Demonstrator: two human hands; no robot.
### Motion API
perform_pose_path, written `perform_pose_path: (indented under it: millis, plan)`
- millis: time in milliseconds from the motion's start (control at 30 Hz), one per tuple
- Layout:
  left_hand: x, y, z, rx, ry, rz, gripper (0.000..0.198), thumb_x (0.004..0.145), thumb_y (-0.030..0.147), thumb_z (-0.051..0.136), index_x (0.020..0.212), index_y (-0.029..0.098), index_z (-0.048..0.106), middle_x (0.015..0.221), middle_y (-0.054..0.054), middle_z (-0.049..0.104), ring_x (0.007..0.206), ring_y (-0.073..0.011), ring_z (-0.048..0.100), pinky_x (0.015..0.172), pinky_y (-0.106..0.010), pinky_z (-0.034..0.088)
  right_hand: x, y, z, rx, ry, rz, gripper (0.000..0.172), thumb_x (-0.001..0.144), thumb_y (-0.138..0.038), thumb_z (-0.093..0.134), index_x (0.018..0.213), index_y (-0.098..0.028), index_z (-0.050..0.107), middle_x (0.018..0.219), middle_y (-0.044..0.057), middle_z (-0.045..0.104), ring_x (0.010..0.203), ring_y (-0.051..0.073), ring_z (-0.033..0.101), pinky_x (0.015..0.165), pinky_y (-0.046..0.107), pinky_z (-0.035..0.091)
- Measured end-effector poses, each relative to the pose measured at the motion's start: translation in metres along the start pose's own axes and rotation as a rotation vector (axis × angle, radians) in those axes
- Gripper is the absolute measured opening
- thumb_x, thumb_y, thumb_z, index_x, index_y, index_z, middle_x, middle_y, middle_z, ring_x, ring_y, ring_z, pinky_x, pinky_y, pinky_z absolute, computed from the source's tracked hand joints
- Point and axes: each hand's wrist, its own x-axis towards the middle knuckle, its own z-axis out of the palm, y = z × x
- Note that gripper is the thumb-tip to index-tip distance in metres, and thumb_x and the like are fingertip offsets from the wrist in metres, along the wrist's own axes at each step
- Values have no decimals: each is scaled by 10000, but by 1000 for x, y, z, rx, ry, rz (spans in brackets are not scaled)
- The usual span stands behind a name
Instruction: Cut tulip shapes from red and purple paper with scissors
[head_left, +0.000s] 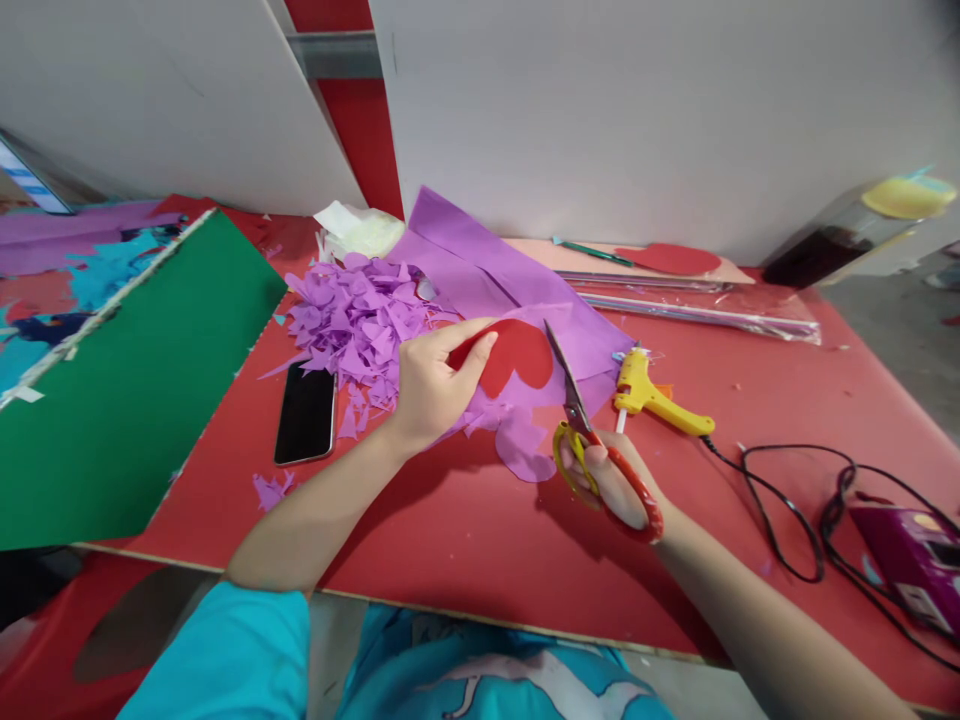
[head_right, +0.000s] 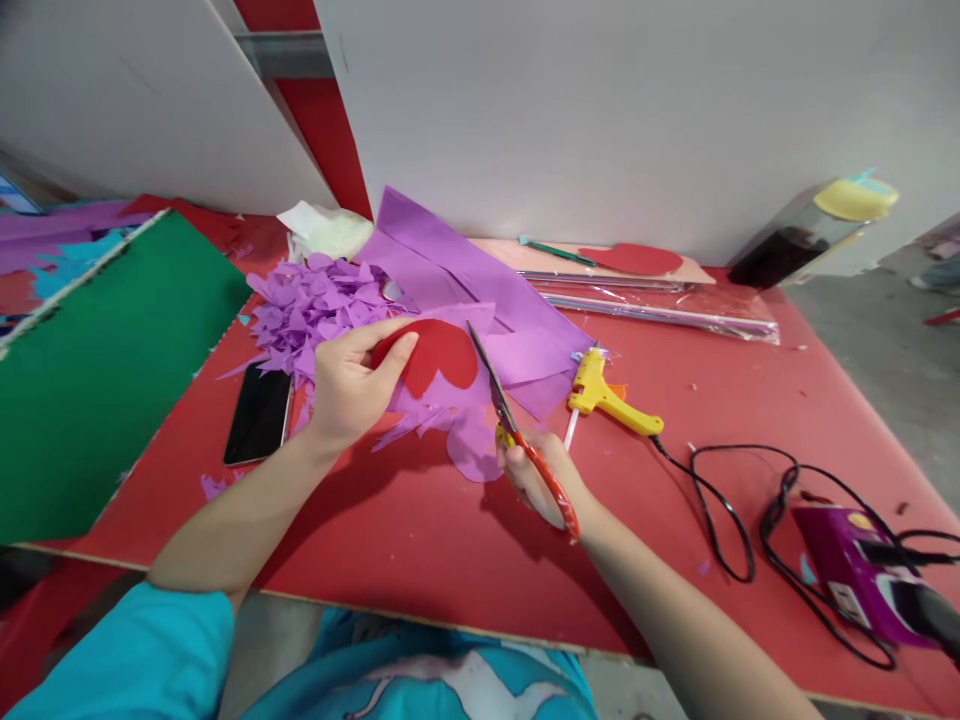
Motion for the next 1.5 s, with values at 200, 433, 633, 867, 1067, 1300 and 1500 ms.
perform_pose_path:
  millis: [200, 433, 633, 867, 1067, 1300, 1500]
  plan:
    - [0, 0, 0, -28, -1, -23, 155, 819, 184, 600, 929, 182, 709, 930, -21, 741, 847, -157, 696, 788, -270, 575, 2, 0, -4, -64, -2, 24, 589, 744, -772, 391, 629, -196, 440, 505, -39, 369, 373, 80, 318, 341, 237, 258]
    - [3, -3, -3, -24, -15, -56, 153, 818, 205, 604, 928, 186, 709, 926, -25, 740, 858, -161, 694, 803, -272, 571, 3, -2, -4, -31, -55, 47, 649, 714, -803, 380, 800, -172, 500, 581, -35, 410, 410, 74, 345, 357, 218, 288]
    - [6, -5, -5, -1, -13, -40, 140, 801, 211, 625, 908, 187, 712, 911, -21, 743, 855, -167, 697, 807, -278, 573, 0, -2, -3, 76, -141, 76, 689, 725, -795, 379, 923, -155, 541, 687, 9, 482, 446, 84, 391, 377, 222, 318]
    - [8, -5, -8, -21, -27, -17, 136, 798, 192, 628, 905, 181, 712, 903, -20, 745, 843, -155, 699, 794, -251, 572, -6, -2, -8, 0, -179, -17, 630, 809, -727, 321, 1163, -248, 527, 858, 50, 527, 739, 185, 494, 692, 337, 464]
    - [11, -4, -12, -27, -110, -45, 147, 801, 200, 620, 913, 188, 715, 908, -27, 743, 846, -168, 697, 800, -279, 572, -6, 1, -7, -28, -204, -74, 618, 828, -716, 276, 1196, -282, 517, 915, 44, 550, 711, 177, 464, 688, 333, 453]
    - [10, 0, -13, 7, -194, 64, 160, 789, 175, 617, 909, 179, 724, 898, -28, 746, 815, -167, 701, 776, -262, 570, -4, -5, -5, -11, -240, -57, 660, 788, -770, 239, 1173, -309, 514, 922, 38, 526, 701, 183, 449, 658, 320, 434]
    - [7, 3, -9, 0, -236, 96, 166, 794, 158, 609, 914, 167, 723, 914, -38, 744, 807, -164, 705, 769, -245, 565, -2, 0, -4, 66, -219, -64, 633, 784, -766, 278, 1100, -274, 521, 912, 39, 488, 658, 168, 412, 621, 318, 408]
